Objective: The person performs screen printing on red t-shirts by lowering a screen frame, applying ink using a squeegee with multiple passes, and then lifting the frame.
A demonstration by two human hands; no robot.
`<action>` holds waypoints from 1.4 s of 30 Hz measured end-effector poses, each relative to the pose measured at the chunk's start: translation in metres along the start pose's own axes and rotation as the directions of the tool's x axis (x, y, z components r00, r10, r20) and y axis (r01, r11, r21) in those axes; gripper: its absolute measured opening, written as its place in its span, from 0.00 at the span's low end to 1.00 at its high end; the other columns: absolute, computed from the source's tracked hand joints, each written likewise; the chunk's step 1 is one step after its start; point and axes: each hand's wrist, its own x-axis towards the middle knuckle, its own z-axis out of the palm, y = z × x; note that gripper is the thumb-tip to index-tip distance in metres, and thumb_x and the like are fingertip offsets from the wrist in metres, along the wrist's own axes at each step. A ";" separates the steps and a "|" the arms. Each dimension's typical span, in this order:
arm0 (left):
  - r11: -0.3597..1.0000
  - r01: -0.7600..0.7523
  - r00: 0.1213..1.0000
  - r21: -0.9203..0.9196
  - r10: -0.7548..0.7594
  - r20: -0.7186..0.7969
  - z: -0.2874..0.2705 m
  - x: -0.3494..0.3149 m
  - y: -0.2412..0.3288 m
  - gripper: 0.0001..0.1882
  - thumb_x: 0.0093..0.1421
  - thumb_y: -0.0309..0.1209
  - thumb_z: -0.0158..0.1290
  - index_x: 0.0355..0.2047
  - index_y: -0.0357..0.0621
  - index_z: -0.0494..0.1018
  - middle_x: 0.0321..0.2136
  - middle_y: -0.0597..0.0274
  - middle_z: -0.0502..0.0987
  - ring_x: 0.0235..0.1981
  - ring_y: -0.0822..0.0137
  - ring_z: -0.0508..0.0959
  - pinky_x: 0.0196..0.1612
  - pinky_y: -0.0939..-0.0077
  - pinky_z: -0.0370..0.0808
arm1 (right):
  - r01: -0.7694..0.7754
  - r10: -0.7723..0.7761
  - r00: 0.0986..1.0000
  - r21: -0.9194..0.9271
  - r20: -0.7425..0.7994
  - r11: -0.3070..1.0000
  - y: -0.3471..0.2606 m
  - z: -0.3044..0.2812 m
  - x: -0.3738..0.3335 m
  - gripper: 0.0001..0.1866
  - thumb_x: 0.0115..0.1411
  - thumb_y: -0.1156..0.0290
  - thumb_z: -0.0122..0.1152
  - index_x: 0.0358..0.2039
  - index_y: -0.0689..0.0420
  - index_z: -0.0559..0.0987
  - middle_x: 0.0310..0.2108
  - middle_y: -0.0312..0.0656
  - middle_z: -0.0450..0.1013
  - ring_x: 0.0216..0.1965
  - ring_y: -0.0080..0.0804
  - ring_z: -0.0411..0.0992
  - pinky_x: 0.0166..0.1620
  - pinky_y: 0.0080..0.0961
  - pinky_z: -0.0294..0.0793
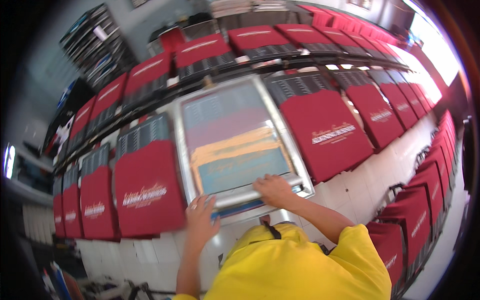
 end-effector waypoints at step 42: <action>0.989 0.026 0.999 0.149 -0.033 0.043 0.038 0.153 -0.104 0.10 0.43 0.19 0.53 0.29 0.41 0.73 0.29 0.53 0.78 0.31 0.53 0.80 0.33 0.62 0.78 | -0.047 0.016 0.973 -0.129 -0.232 0.990 0.135 -0.015 0.102 0.09 0.38 0.77 0.62 0.24 0.56 0.76 0.29 0.41 0.72 0.37 0.40 0.71 0.40 0.33 0.74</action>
